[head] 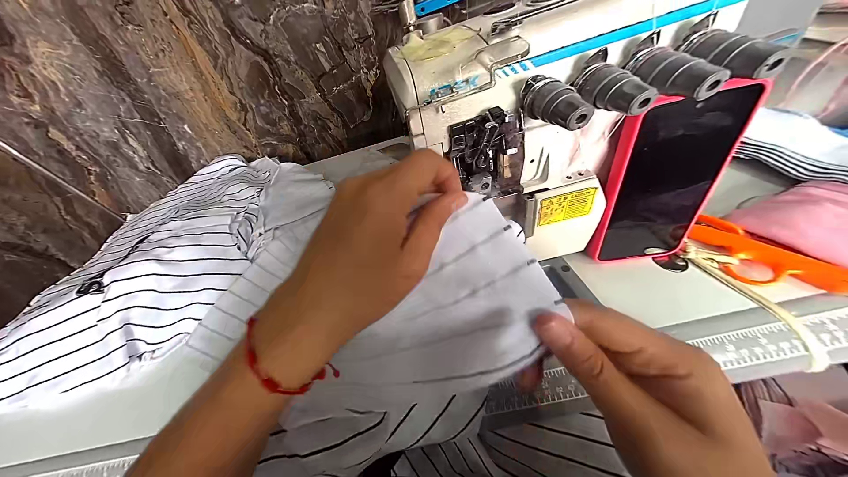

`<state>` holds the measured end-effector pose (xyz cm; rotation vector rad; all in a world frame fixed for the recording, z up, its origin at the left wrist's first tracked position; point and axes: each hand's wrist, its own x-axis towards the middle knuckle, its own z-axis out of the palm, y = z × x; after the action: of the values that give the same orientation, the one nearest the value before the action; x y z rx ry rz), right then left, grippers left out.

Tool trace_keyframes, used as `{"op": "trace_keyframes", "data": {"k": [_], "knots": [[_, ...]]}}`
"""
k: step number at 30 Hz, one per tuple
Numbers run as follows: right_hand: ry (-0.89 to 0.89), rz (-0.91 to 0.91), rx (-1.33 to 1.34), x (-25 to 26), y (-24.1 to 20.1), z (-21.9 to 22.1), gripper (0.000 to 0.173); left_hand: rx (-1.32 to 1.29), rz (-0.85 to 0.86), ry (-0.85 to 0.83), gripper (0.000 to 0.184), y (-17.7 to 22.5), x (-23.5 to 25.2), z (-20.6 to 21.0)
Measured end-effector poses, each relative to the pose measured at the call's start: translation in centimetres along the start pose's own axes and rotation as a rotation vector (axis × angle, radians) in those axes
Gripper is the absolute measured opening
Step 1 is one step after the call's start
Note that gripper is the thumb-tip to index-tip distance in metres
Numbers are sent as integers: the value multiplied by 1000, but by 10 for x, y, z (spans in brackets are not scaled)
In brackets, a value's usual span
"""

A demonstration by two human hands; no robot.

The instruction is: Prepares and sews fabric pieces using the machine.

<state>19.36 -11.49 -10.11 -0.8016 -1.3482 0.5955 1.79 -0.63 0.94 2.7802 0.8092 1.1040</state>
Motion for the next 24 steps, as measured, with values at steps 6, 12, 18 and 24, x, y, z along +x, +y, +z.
{"op": "trace_keyframes", "data": {"k": [6, 12, 18, 24], "knots": [[35, 35, -395, 22, 51, -38, 24, 155, -144, 14, 17, -2, -18, 41], [-92, 118, -204, 29, 56, -41, 20, 242, -159, 3, 20, -9, -21, 47], [-115, 28, -132, 25, 57, -42, 20, 260, -144, 10, 22, -10, -21, 47], [-143, -157, -1, 2, 42, -23, 17, 232, -44, -3, 25, -19, -29, 41]]}}
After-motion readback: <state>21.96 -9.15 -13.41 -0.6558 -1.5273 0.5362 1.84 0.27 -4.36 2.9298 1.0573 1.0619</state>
